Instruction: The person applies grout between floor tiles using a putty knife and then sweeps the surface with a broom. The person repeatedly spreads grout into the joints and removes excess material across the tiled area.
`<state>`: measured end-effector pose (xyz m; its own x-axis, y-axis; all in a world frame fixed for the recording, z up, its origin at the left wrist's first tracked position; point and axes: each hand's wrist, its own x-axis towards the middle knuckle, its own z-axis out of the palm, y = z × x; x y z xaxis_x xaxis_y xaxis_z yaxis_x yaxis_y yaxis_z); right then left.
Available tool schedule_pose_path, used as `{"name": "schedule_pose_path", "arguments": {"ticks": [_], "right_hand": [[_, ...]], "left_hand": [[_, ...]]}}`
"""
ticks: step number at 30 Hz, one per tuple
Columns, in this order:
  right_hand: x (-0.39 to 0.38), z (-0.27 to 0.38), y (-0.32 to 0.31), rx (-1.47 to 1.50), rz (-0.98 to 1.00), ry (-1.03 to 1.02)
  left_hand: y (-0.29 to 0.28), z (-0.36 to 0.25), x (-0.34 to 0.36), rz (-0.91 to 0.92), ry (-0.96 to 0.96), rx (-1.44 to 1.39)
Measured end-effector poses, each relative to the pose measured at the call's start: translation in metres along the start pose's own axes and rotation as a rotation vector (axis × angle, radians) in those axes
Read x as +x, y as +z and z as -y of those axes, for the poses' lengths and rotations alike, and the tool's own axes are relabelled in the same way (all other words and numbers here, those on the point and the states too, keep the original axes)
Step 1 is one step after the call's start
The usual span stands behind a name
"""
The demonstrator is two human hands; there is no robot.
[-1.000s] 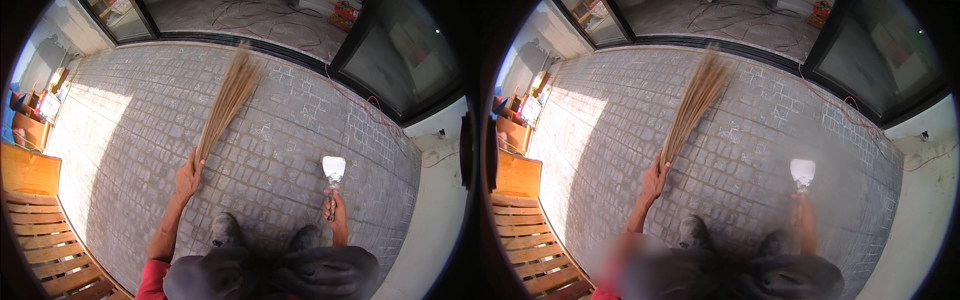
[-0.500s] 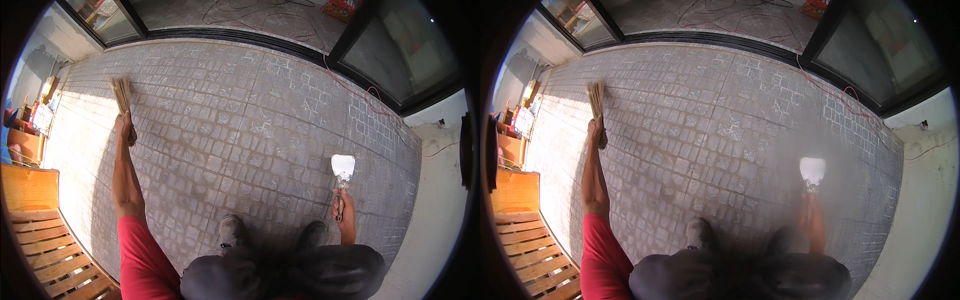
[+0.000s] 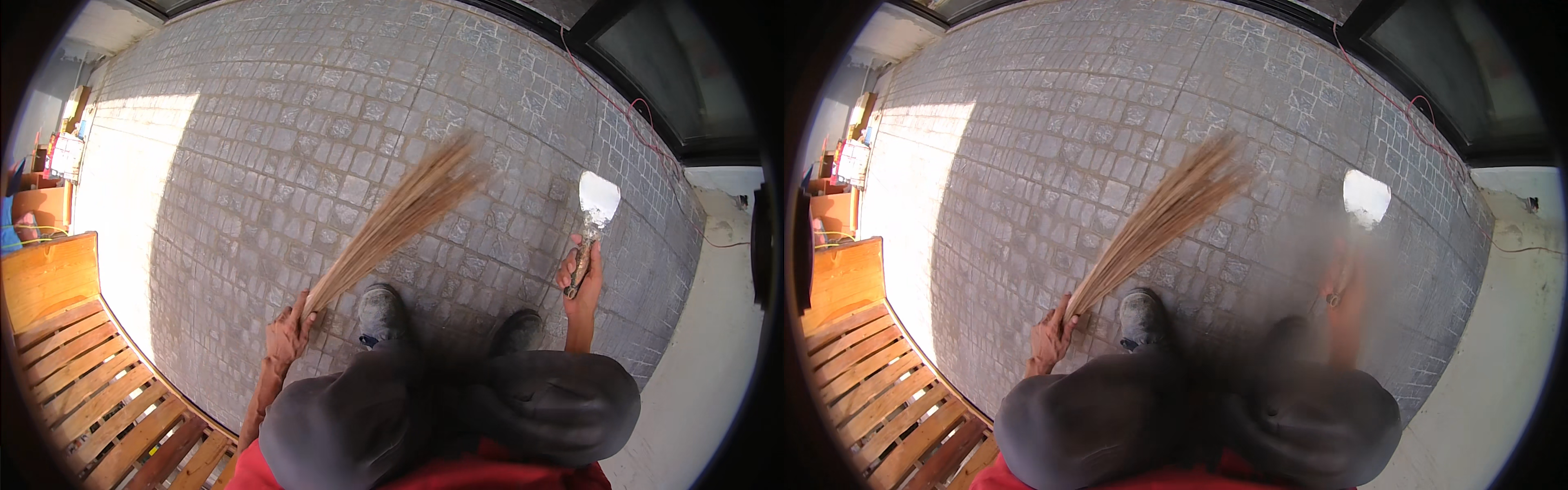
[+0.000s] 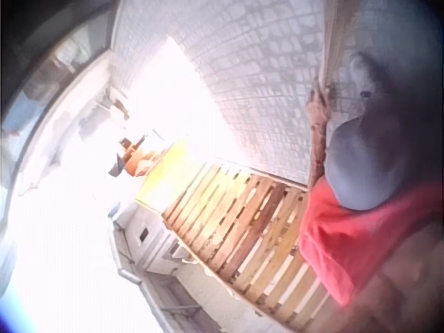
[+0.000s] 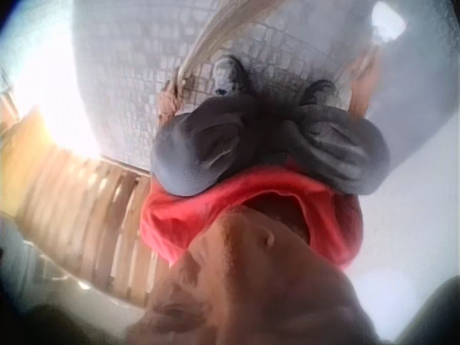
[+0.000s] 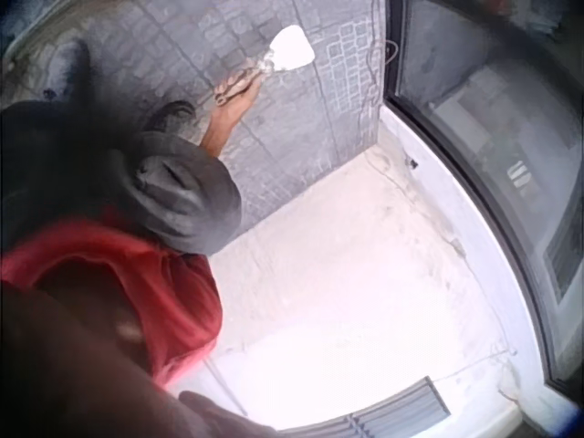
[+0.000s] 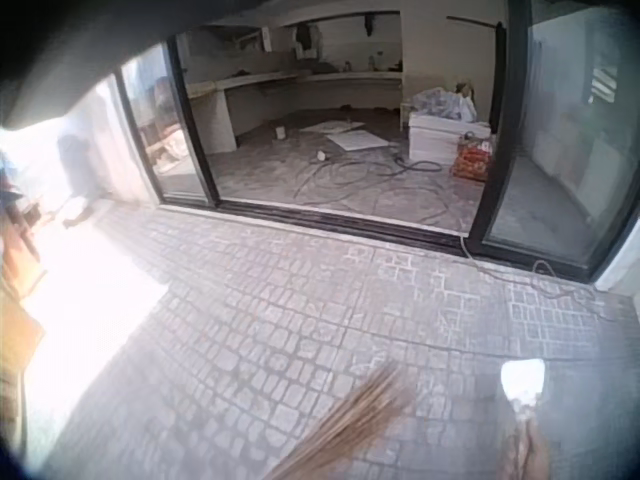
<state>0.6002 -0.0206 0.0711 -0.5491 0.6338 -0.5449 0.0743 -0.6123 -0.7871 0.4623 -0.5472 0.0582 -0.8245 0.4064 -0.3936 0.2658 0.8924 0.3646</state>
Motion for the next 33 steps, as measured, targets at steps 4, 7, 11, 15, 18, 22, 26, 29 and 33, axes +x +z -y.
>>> {"name": "schedule_pose_path", "arguments": {"ticks": [4,7,11,15,18,22,26,29,33], "right_hand": [[0.001,-0.001,-0.001,-0.102,-0.025,-0.007],[0.002,0.001,-0.011,0.021,0.043,-0.002],[-0.014,-0.004,-0.017,-0.034,0.079,0.023],[-0.024,-0.015,0.027,-0.288,0.230,0.149],[-0.054,-0.031,0.006,-0.373,0.390,0.137],[-0.108,-0.035,-0.023,-0.199,0.294,0.112],[-0.148,-0.011,-0.030,-0.007,-0.029,0.023],[-0.178,0.007,-0.032,0.084,-0.096,-0.169],[-0.182,-0.010,-0.054,0.148,-0.101,-0.207]], "left_hand": [[-0.031,0.142,-0.044,-0.415,-0.427,-0.288],[-0.055,0.150,-0.001,-0.834,-0.635,-0.621],[-0.043,0.107,0.038,-0.893,-0.729,-0.701],[-0.027,0.042,0.104,-0.828,-0.518,-0.747],[-0.028,-0.026,0.149,-0.735,-0.268,-0.816],[-0.013,-0.115,0.211,-0.463,0.062,-0.867],[0.022,-0.207,0.249,0.005,0.405,-0.850],[0.041,-0.282,0.232,0.278,0.644,-0.734],[0.054,-0.330,0.191,0.401,0.879,-0.273]]}}
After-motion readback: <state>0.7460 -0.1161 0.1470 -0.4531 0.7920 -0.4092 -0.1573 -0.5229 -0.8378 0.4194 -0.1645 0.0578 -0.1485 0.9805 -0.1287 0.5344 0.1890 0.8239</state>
